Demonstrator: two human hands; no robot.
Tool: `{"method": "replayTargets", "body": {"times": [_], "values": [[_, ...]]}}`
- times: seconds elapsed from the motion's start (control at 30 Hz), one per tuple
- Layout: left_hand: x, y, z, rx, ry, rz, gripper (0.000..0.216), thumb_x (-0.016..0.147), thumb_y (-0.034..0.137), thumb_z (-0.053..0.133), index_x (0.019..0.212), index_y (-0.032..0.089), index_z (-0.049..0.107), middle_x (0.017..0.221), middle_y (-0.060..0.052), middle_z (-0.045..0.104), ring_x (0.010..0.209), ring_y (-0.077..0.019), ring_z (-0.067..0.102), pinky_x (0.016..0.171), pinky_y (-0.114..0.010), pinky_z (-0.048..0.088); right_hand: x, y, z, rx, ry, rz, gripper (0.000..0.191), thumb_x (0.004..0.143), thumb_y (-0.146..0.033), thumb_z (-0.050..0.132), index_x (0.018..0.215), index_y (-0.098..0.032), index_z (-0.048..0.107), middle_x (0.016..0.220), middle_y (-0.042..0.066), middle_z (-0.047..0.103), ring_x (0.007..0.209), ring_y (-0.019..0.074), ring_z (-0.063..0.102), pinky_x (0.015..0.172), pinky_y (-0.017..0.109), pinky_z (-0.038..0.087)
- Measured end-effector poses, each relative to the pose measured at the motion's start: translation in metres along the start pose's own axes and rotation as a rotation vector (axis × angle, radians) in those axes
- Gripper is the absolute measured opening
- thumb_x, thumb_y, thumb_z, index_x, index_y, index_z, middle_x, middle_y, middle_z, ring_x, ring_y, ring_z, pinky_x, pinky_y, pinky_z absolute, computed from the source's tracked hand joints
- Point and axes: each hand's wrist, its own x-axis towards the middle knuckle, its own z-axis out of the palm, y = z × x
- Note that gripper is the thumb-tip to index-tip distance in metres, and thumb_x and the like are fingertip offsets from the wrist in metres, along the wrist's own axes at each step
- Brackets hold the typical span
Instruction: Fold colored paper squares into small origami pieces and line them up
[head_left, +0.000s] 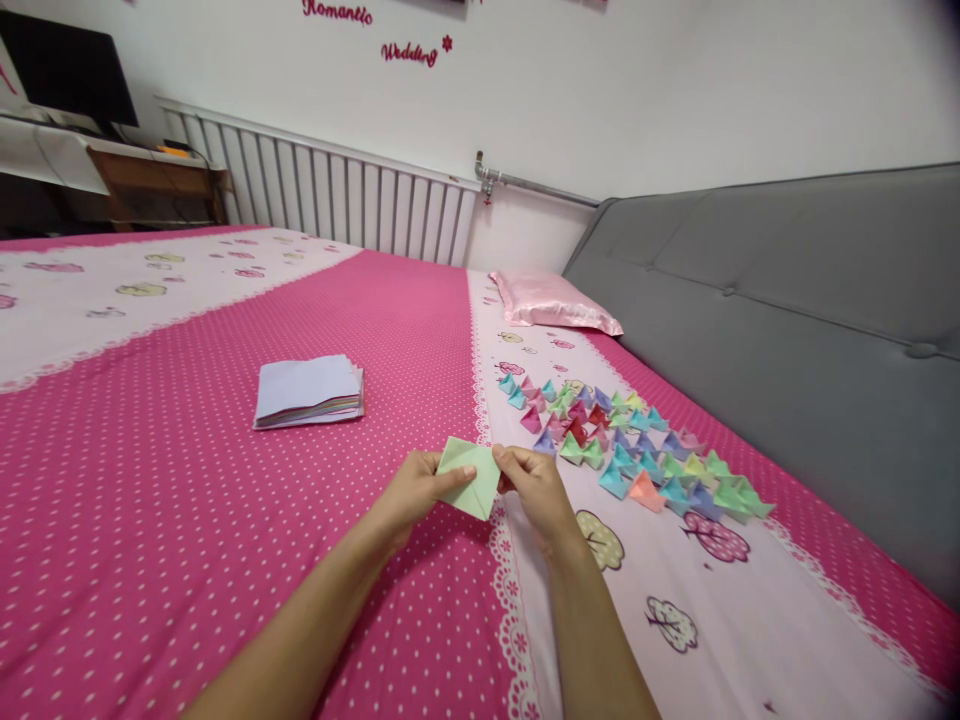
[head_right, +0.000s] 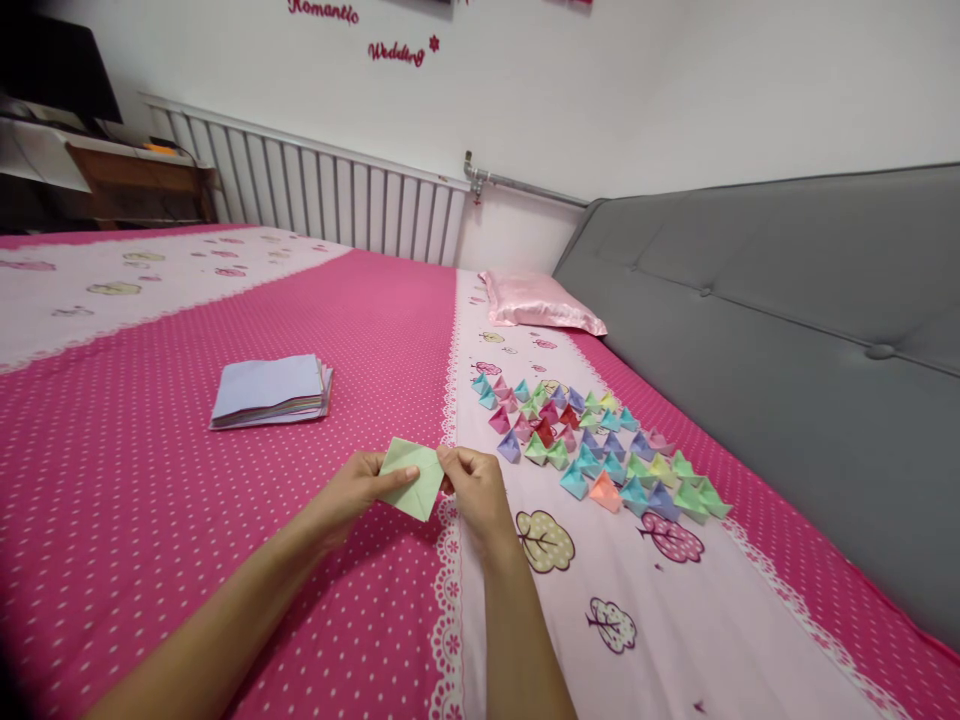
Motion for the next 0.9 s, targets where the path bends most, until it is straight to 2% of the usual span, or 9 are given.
{"method": "replayTargets", "body": {"times": [0.07, 0.13, 0.2, 0.3, 0.43, 0.6, 0.67, 0.9], "values": [[0.0002, -0.0020, -0.0005, 0.067, -0.023, 0.002, 0.031, 0.064, 0.037, 0.069, 0.070, 0.006, 0.068, 0.062, -0.010, 0.065, 0.053, -0.0135, 0.055, 0.052, -0.023, 0.039, -0.0011, 0.0002, 0.0009, 0.049, -0.051, 0.019, 0.032, 0.067, -0.045, 0.065, 0.074, -0.014, 0.065, 0.061, 0.001, 0.058, 0.056, 0.0129, 0.052, 0.054, 0.024, 0.041], [0.0003, -0.0047, -0.0009, 0.153, -0.087, 0.008, 0.029, 0.065, 0.037, 0.067, 0.064, 0.008, 0.065, 0.055, -0.006, 0.060, 0.047, -0.0103, 0.049, 0.047, -0.022, 0.034, -0.0023, 0.0005, 0.0013, 0.063, -0.094, 0.043, 0.036, 0.061, -0.041, 0.071, 0.085, -0.015, 0.065, 0.069, 0.003, 0.062, 0.061, 0.0144, 0.055, 0.058, 0.025, 0.044], [0.0001, -0.0069, -0.0012, 0.240, -0.172, 0.007, 0.028, 0.066, 0.035, 0.066, 0.058, 0.009, 0.062, 0.049, -0.002, 0.053, 0.043, -0.0076, 0.042, 0.043, -0.021, 0.027, -0.0038, 0.0005, 0.0014, 0.025, -0.118, 0.065, 0.035, 0.058, -0.037, 0.074, 0.083, -0.014, 0.066, 0.067, 0.003, 0.062, 0.059, 0.0134, 0.055, 0.055, 0.024, 0.042], [-0.0004, -0.0082, -0.0011, 0.328, -0.250, 0.002, 0.030, 0.067, 0.036, 0.064, 0.053, 0.010, 0.057, 0.045, 0.002, 0.045, 0.041, -0.0059, 0.035, 0.042, -0.022, 0.022, -0.0053, 0.0000, 0.0017, -0.023, -0.137, 0.089, 0.025, 0.059, -0.035, 0.073, 0.069, -0.013, 0.066, 0.060, 0.001, 0.060, 0.052, 0.0109, 0.051, 0.048, 0.021, 0.038], [0.0009, -0.0070, 0.0001, 0.334, -0.178, 0.022, 0.035, 0.068, 0.043, 0.061, 0.055, 0.011, 0.056, 0.047, 0.001, 0.046, 0.043, -0.0076, 0.037, 0.044, -0.023, 0.024, -0.0031, 0.0019, 0.0021, -0.020, -0.085, 0.065, 0.027, 0.065, -0.039, 0.067, 0.065, -0.013, 0.063, 0.057, 0.000, 0.057, 0.049, 0.0101, 0.048, 0.046, 0.021, 0.036], [0.0033, -0.0036, 0.0035, 0.190, -0.175, 0.114, 0.041, 0.075, 0.050, 0.052, 0.061, 0.012, 0.060, 0.055, -0.003, 0.053, 0.050, -0.0102, 0.044, 0.051, -0.023, 0.032, 0.0013, 0.0056, 0.0025, -0.164, 0.091, -0.159, 0.028, 0.076, -0.043, 0.056, 0.070, -0.016, 0.058, 0.059, -0.002, 0.052, 0.054, 0.0107, 0.045, 0.050, 0.021, 0.036], [0.0032, -0.0028, 0.0051, 0.117, -0.176, 0.112, 0.042, 0.075, 0.052, 0.051, 0.064, 0.012, 0.060, 0.059, -0.004, 0.056, 0.055, -0.0120, 0.048, 0.056, -0.025, 0.037, 0.0008, 0.0040, 0.0033, -0.205, 0.121, -0.222, 0.026, 0.078, -0.042, 0.054, 0.071, -0.017, 0.056, 0.058, -0.003, 0.050, 0.054, 0.0103, 0.043, 0.049, 0.020, 0.034], [-0.0002, -0.0008, 0.0075, 0.053, -0.128, 0.109, 0.045, 0.078, 0.053, 0.046, 0.063, 0.013, 0.061, 0.061, -0.006, 0.060, 0.059, -0.0155, 0.053, 0.063, -0.028, 0.042, -0.0023, -0.0040, 0.0062, -0.172, 0.133, -0.237, 0.026, 0.079, -0.040, 0.053, 0.068, -0.017, 0.054, 0.054, -0.004, 0.044, 0.048, 0.0091, 0.037, 0.045, 0.021, 0.030]]}}
